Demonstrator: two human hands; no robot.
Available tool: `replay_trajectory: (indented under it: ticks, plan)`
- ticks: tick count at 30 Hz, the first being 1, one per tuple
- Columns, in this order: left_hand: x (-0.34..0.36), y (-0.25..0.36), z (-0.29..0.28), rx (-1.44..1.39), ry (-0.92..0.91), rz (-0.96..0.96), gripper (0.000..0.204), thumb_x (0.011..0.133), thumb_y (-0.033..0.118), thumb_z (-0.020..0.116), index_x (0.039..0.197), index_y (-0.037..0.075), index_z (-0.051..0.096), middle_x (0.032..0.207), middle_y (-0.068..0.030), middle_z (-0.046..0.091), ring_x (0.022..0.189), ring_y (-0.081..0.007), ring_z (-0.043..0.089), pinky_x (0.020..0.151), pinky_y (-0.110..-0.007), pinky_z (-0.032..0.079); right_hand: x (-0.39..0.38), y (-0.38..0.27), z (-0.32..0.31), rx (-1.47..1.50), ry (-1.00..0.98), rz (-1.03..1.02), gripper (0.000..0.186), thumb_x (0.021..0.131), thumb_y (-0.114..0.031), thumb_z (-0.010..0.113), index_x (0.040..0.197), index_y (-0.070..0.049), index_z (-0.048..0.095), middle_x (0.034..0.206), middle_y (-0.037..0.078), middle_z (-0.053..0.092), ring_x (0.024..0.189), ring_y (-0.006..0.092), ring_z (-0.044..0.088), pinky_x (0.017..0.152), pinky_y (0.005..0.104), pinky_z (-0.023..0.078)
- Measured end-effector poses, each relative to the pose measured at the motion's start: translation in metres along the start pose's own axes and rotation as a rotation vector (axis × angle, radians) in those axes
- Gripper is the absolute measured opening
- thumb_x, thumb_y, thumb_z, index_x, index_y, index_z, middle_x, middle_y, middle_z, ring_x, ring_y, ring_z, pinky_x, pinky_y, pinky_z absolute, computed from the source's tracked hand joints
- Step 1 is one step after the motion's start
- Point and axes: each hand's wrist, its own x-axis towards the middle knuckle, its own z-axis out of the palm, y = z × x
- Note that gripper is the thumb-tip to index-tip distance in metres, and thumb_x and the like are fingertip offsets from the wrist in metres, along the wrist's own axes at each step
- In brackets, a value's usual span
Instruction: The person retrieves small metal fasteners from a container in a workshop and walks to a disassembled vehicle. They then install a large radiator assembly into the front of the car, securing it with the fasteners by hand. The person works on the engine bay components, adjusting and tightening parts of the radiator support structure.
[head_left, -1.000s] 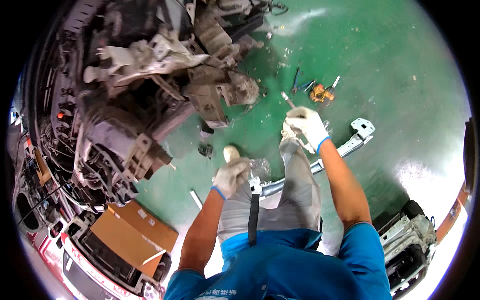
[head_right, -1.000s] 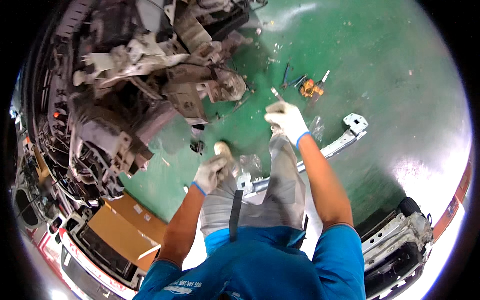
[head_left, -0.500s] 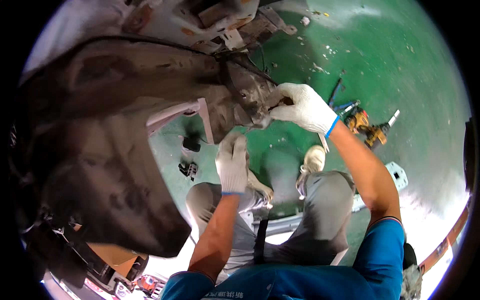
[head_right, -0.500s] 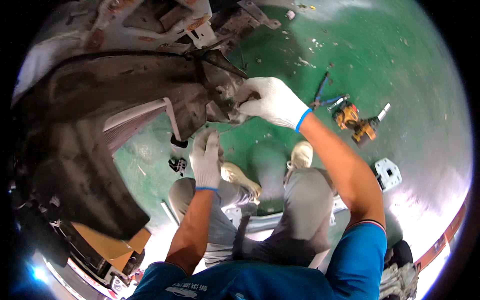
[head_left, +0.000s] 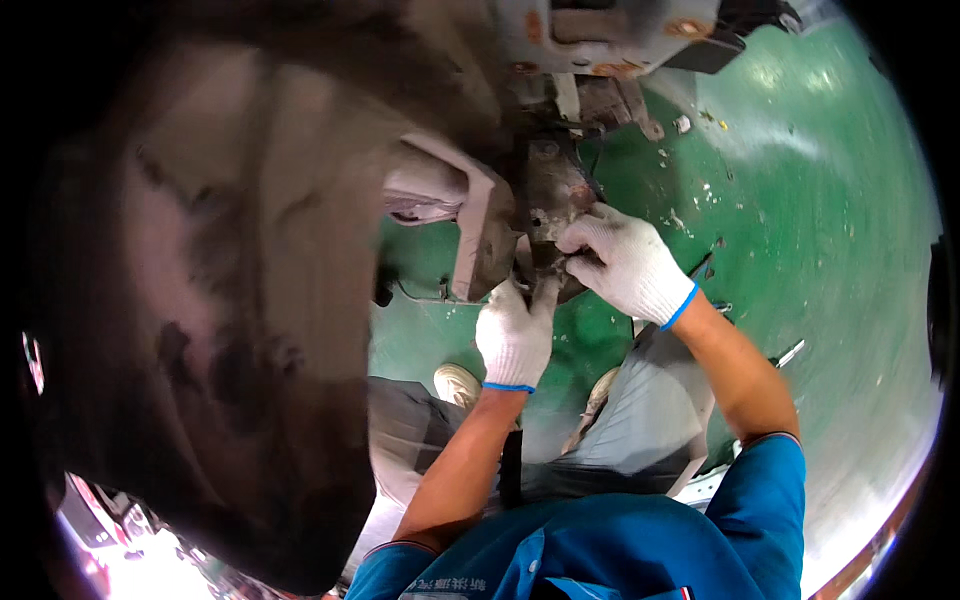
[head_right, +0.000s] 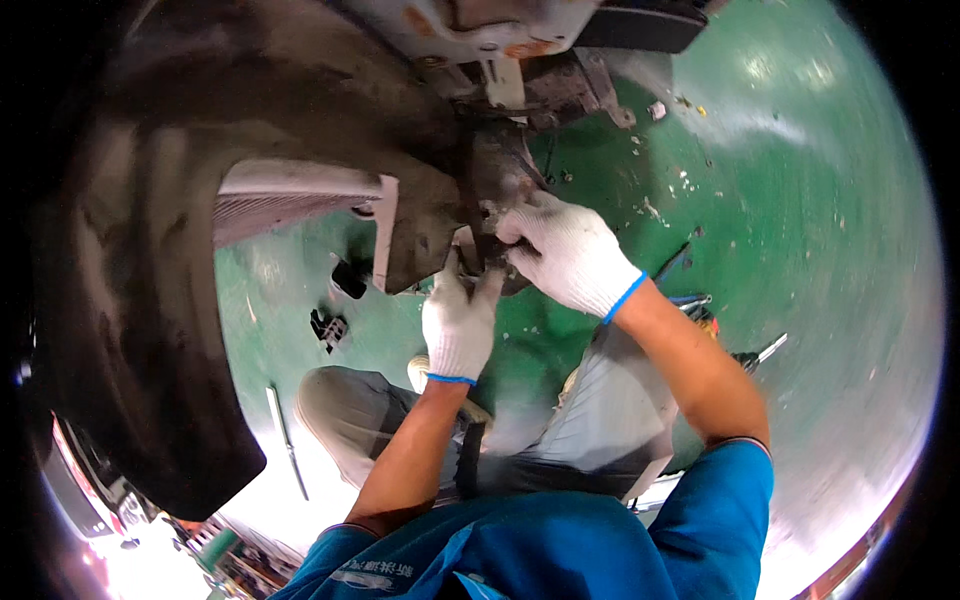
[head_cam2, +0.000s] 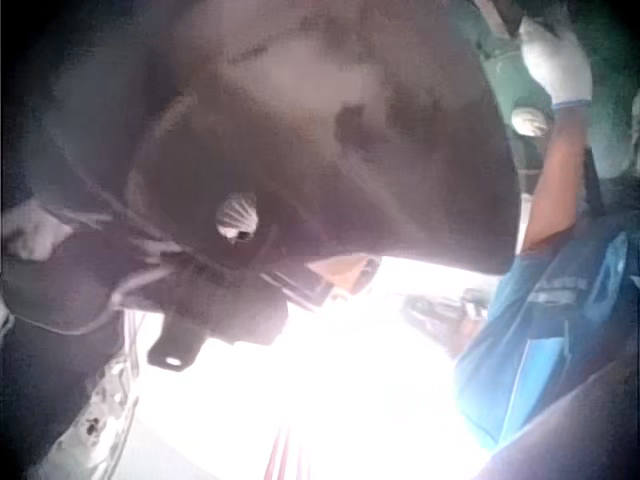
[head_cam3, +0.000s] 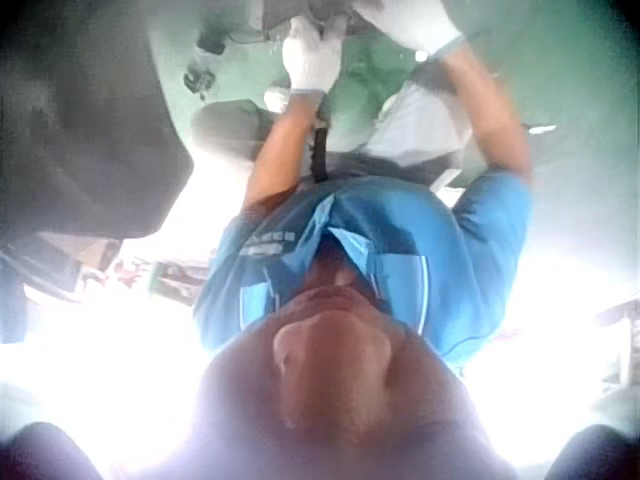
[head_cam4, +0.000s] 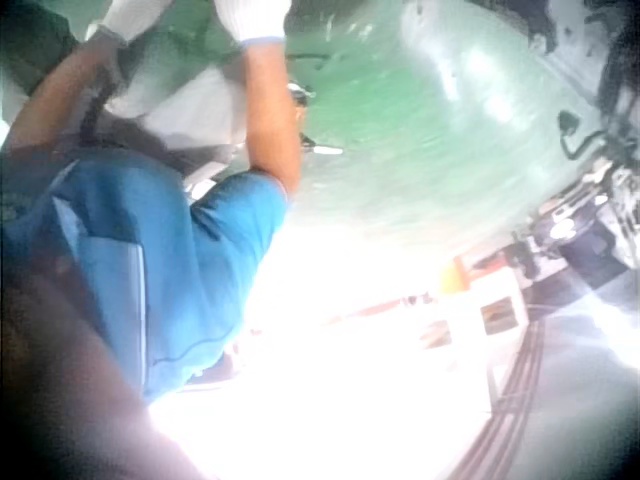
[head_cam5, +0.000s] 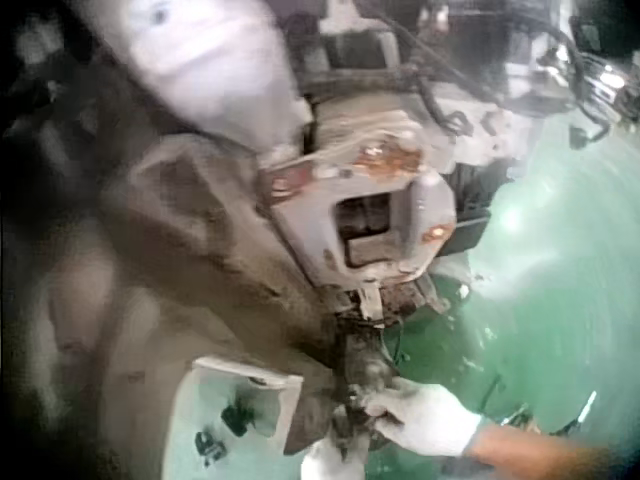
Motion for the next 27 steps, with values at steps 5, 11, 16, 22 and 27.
replay_trajectory:
  ticks: [5,11,16,22,27]
  plan:
    - [-0.001,-0.003,0.018,0.203,0.103,-0.046,0.064,0.091,0.033,0.068,0.144,0.005,0.044,0.102,-0.0213,0.072,0.085,-0.0395,0.071,0.074,-0.045,0.056,0.0,0.011,0.02,0.044,0.055,-0.106,0.017,0.078,-0.003,0.071,0.094,-0.005,0.067,0.093,0.011,0.069,0.091,0.0307,0.067,0.08,0.0398,0.056]
    - [-0.002,-0.018,0.045,0.332,0.398,0.085,0.035,0.087,0.037,0.071,0.095,0.004,0.06,0.061,-0.0176,0.065,0.053,-0.0348,0.066,0.048,-0.045,0.053,0.004,0.017,0.024,0.036,0.058,-0.096,0.016,0.079,-0.003,0.07,0.095,-0.005,0.069,0.094,0.011,0.069,0.089,0.0316,0.068,0.078,0.0396,0.057]
    - [-0.004,-0.026,0.051,0.467,0.49,0.213,0.057,0.087,0.032,0.07,0.13,0.001,0.051,0.063,-0.0191,0.065,0.054,-0.0369,0.065,0.05,-0.046,0.053,0.007,0.011,0.022,0.028,0.013,-0.069,0.016,0.08,-0.003,0.067,0.095,-0.009,0.068,0.094,0.011,0.069,0.089,0.0331,0.068,0.078,0.0418,0.056]
    - [-0.004,-0.028,0.057,0.452,0.6,0.3,0.049,0.086,0.028,0.07,0.123,0.0,0.053,0.06,-0.0169,0.063,0.052,-0.0361,0.065,0.048,-0.044,0.052,0.007,0.015,0.019,0.006,-0.023,-0.171,0.018,0.081,-0.007,0.067,0.099,-0.009,0.068,0.096,0.012,0.068,0.091,0.0343,0.067,0.079,0.0424,0.056]
    - [0.0,-0.033,0.051,0.372,0.617,0.321,0.048,0.085,0.026,0.07,0.123,0.001,0.055,0.06,-0.0164,0.062,0.053,-0.0356,0.065,0.048,-0.044,0.052,0.012,0.013,0.026,-0.023,-0.062,-0.153,0.015,0.082,-0.011,0.066,0.098,-0.009,0.068,0.096,0.012,0.067,0.091,0.0347,0.066,0.079,0.0438,0.055]
